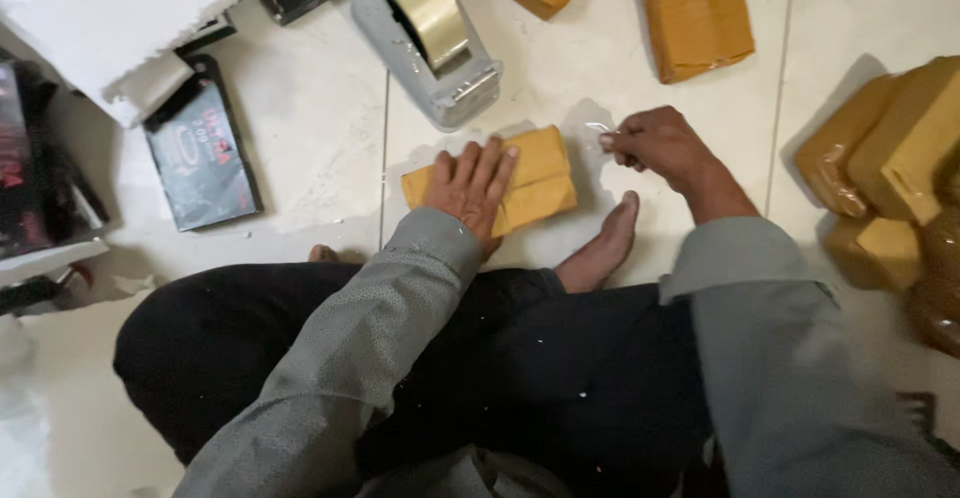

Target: The person places a smartwatch box into a small cardboard box, adds a piece of white foam for padding, closes the box, and seals it with packing tape using a handheld dispenser.

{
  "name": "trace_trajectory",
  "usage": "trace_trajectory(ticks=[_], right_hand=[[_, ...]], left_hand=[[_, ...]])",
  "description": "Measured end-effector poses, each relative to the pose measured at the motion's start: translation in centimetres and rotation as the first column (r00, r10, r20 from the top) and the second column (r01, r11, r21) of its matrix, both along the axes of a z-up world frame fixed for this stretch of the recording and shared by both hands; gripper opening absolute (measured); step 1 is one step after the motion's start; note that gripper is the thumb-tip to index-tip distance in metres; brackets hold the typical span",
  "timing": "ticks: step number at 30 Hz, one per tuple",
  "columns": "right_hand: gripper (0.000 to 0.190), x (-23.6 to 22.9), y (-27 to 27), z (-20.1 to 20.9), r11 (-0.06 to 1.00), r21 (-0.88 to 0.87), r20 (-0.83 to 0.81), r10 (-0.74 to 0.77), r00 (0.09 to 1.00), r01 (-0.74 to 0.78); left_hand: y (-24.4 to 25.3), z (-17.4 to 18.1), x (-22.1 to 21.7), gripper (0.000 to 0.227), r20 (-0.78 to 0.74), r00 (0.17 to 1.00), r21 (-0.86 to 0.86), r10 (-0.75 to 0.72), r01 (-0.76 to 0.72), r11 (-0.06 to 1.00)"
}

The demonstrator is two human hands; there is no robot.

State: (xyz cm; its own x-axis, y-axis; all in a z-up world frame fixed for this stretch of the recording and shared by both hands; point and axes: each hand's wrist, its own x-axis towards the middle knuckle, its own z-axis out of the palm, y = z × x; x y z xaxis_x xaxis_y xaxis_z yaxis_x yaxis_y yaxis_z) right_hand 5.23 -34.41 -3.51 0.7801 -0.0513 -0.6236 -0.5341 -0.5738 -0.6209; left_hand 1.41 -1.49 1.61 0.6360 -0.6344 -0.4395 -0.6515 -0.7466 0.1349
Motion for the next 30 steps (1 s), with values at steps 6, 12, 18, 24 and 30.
trace_trajectory(ticks=[6, 12, 18, 24, 30], right_hand=[[0.026, -1.8, 3.9, 4.4, 0.980, 0.192, 0.031, -0.056, 0.998, 0.049], [0.030, -1.9, 7.8, 4.0, 0.988, 0.148, 0.053, 0.027, 0.998, -0.035], [0.033, -1.8, 8.2, 3.7, 0.996, 0.085, -0.016, 0.006, 1.000, -0.004], [0.038, -1.5, 8.4, 2.9, 0.998, 0.067, 0.007, -0.011, 1.000, 0.011], [0.046, -1.3, 8.9, 2.3, 0.998, -0.053, 0.036, 0.040, 0.999, -0.038]], left_hand=[[-0.7, 0.7, 0.2, 0.110, 0.001, 0.996, 0.151, 0.094, -0.093, 0.984], [-0.7, -0.9, -0.1, 0.109, 0.042, 0.996, 0.053, 0.083, -0.086, 0.995], [-0.6, -1.8, 0.1, 0.113, 0.034, 0.998, 0.000, 0.062, -0.062, 0.998], [-0.4, -1.7, -0.1, 0.116, 0.021, 0.996, -0.034, 0.083, -0.083, 0.996], [-0.3, -1.7, 0.1, 0.116, 0.016, 0.997, -0.028, 0.078, -0.077, 0.997]])
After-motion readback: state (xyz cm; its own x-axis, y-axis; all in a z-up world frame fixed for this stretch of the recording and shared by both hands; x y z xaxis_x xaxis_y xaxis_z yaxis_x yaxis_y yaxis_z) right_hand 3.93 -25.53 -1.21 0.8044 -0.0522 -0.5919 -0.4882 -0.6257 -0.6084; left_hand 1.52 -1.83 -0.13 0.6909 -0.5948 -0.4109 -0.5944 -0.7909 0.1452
